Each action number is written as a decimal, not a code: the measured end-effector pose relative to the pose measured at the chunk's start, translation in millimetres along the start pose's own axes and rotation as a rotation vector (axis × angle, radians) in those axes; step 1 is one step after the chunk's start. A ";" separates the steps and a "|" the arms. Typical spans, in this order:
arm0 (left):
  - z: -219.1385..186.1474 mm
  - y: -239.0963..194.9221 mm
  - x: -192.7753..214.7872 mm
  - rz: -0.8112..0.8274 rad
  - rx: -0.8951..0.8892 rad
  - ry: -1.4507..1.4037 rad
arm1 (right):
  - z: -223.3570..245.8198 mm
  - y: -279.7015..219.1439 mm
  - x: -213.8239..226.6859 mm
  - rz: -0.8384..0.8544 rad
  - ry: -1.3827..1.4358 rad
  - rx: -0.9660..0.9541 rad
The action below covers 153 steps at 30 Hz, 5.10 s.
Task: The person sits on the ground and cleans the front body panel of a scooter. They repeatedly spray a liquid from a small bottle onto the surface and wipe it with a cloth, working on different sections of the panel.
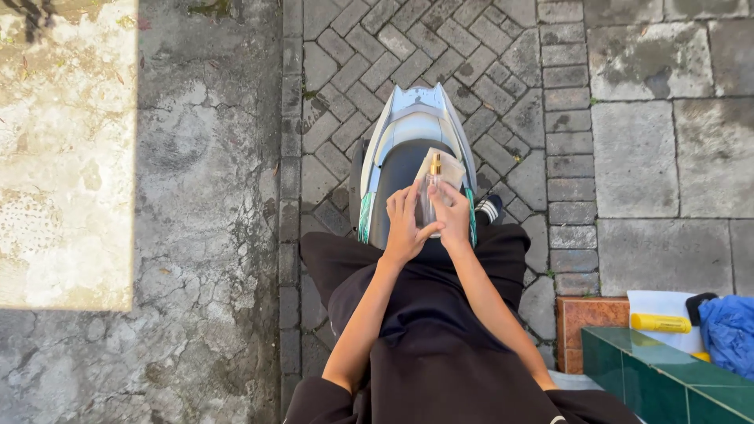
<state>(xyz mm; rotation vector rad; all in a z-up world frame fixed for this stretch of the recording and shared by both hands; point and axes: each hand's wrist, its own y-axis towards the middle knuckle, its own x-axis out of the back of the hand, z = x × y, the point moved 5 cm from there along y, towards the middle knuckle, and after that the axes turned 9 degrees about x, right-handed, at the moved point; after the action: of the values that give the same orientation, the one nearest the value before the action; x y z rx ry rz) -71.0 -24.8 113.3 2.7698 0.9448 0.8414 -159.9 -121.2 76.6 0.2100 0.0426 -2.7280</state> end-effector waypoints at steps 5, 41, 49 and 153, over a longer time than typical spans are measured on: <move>54.0 -4.2 -16.4 0.098 0.126 -0.231 | -15.2 3.9 7.9 0.013 0.046 -0.047; 98.9 54.0 -51.2 0.090 0.686 -0.906 | 33.4 155.4 -24.8 0.181 -1.080 0.737; 113.1 46.2 -41.6 0.262 0.654 -1.259 | 23.5 132.2 4.1 0.256 -0.965 0.610; 90.6 183.2 -2.8 -0.052 0.167 0.350 | -81.8 65.6 -23.7 0.705 1.005 -0.490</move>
<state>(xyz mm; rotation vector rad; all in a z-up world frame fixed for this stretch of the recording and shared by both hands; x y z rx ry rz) 73.6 -166.1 83.0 2.7695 1.1844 1.3268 -101.0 -167.3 -0.6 1.1527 0.7383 -1.6202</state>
